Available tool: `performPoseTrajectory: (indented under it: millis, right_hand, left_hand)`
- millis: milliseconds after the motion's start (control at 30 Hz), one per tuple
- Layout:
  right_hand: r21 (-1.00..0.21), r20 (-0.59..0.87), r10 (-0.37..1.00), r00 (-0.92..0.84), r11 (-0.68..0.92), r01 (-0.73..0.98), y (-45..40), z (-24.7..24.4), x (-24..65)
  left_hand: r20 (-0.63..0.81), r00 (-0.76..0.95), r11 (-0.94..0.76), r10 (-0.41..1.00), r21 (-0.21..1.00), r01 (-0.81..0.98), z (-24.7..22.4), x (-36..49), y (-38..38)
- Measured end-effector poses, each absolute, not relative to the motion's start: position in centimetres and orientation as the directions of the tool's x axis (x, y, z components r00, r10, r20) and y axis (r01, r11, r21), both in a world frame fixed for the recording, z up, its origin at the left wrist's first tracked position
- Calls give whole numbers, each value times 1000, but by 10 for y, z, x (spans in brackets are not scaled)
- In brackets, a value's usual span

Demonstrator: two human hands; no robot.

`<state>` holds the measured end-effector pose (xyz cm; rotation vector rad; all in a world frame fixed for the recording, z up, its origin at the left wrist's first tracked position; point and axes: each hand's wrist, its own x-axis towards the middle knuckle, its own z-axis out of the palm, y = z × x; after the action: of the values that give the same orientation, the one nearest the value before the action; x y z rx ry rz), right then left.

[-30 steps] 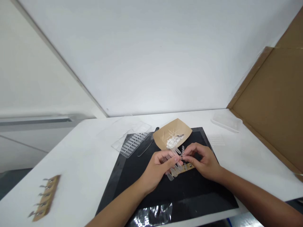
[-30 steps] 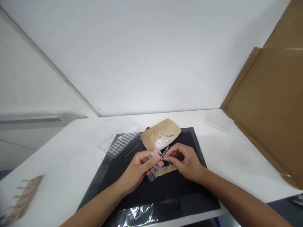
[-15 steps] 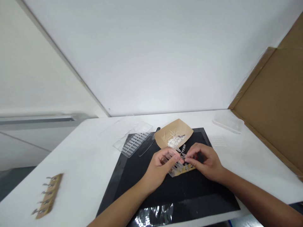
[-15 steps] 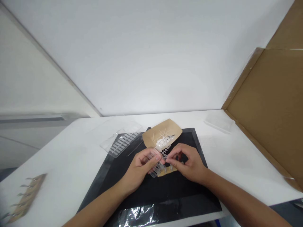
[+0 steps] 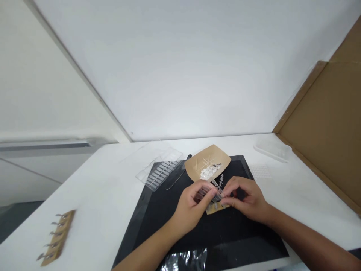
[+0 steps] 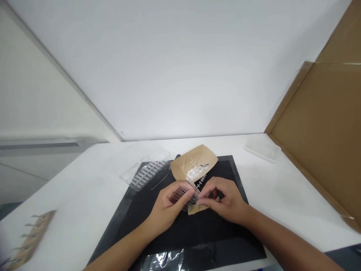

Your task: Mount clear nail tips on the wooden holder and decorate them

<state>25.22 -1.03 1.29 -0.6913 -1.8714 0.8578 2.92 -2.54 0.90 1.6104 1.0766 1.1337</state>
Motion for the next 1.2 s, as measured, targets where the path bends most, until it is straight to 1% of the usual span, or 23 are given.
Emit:
performPoseTrajectory:
  millis: [133,267,600,900,1100,1200]
  right_hand:
    - [-763,534,709,-460,639,99,-10,16,255]
    - [-743,530,692,-490,658,125,-9,19,257]
    - [-699,580,693,-429,694,174,-8,12,255]
    - [-643,649,632,-424,753,139,-8,17,253]
    - [-667,624,684,-377,718,199,-10,17,254]
    - [-673,605,701,-378,704,228,-9,17,257]
  left_hand:
    - [208,232,-248,950,956,159,7,28,-25]
    - [206,232,-245,951,957,156,10,30,-26]
    - [240,205,-275,949,947,164,15,30,-27]
    - [317,282,-382,906,898,219,14,30,-27]
    - [335,316,-405,888,895,189,15,30,-30]
    - [311,300,-373,902,911,177,14,30,-30]
